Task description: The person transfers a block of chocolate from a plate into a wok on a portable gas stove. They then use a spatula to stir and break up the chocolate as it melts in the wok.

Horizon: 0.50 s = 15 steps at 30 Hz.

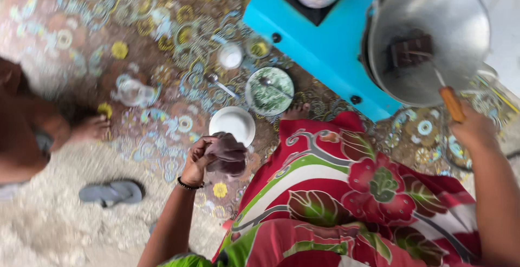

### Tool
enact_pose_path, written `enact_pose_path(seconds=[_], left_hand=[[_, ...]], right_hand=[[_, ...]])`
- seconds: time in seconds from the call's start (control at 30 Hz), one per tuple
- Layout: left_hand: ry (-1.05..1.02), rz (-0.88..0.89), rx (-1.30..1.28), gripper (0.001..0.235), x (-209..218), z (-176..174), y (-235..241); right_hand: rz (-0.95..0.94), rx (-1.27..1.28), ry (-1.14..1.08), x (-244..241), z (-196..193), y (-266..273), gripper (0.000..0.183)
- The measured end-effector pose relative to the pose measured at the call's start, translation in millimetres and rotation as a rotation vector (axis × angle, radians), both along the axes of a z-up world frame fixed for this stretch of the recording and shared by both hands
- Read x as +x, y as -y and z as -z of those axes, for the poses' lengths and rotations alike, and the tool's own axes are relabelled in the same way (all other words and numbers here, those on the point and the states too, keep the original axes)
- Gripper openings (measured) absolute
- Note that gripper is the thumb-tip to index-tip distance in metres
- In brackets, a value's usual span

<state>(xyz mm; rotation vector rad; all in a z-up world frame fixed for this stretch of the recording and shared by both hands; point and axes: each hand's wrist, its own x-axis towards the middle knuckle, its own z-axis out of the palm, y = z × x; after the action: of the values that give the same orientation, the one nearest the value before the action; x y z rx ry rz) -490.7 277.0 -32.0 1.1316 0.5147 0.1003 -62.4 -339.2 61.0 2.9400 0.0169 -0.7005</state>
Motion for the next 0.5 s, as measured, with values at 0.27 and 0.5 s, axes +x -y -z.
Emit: enact_pose_path(seconds=[0.27,0.5], left_hand=[[0.234,0.114,-0.19,0.025,225.6,-13.2,55.1],[0.039,0.166,0.551,0.03,462.5,105.2,109.3]], right_hand=[[0.177,0.051,-0.048,-23.5,-29.8,-52.5,0.08],[0.123,0.005,-0.102,-26.5,-15.9,-36.1,0.074]])
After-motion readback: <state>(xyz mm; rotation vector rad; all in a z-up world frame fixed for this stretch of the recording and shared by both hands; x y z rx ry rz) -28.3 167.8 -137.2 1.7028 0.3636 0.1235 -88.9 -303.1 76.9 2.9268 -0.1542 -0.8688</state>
